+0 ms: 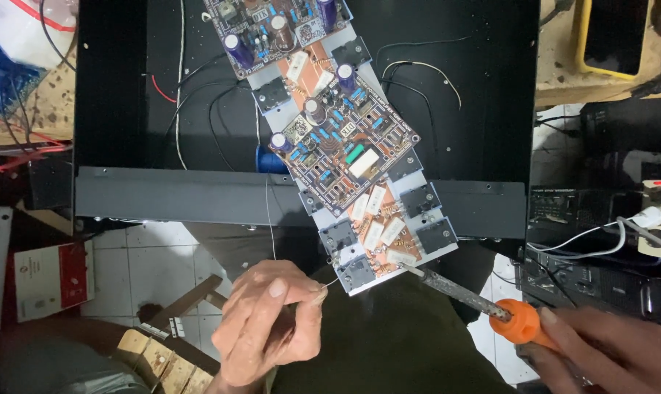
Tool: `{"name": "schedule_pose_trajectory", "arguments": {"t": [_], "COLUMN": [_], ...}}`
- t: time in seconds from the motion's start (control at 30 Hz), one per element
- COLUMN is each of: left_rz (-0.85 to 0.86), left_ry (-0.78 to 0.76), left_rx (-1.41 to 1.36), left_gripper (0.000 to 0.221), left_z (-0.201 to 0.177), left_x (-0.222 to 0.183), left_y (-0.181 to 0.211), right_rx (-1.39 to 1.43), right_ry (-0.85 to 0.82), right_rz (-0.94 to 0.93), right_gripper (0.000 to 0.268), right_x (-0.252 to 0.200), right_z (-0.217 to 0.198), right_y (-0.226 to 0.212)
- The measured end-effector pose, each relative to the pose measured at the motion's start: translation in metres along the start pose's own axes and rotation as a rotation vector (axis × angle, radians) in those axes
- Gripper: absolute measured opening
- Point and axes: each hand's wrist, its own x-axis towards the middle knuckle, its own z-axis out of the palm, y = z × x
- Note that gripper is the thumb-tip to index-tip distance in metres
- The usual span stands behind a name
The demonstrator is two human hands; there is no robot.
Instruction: Soldering electronic components onto a circuit board and trimming wires with pliers at a repair bench.
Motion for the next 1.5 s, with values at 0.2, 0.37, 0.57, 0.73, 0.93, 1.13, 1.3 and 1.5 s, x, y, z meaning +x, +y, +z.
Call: {"name": "schedule_pose_trajectory", "arguments": {"t": [0.2,0.37,0.57,0.73,0.93,1.13,1.3,1.5], "left_rz": [0.007,0.053,0.031,0.063,0.085,0.057,0.080,0.086], "left_ry": [-0.005,0.008,-0.022,-0.009,-0.008,-0.047,-0.067,-0.043], "left_rx": [-0.053,-0.035,-0.021,-0.031,-0.066,-0.050,-0.027,-0.023], "left_gripper": [0.054,0.048,0.046,0.045,0.043,0.048,0.051,0.049], "left_z": [0.000,0.003,0.002,0.004,0.007,0.006,0.006,0.008], "left_x": [0.002,0.013,0.010,0.015,0.018,0.017,0.015,0.017], "left_y": [0.001,0.004,0.004,0.004,0.004,0.003,0.001,0.000], "right_rx": [0.031,0.047,-0.111,-0.021,-0.010,0.016,0.090,0.068], "right_ry": [0.029,0.083,-0.007,0.050,0.031,0.030,0.112,0.065], "right_rz": [0.048,0.040,-0.171,0.035,0.025,0.015,0.006,-0.016], "right_gripper": [0.043,0.042,0.058,0.047,0.046,0.048,0.040,0.040], "right_x": [0.005,0.005,0.004,0.011,0.012,0.009,0.017,0.017], "right_z": [0.000,-0.001,-0.010,-0.009,-0.009,-0.007,-0.006,-0.006], "right_y": [-0.007,-0.009,0.008,-0.015,-0.011,-0.007,-0.009,-0.004]}}
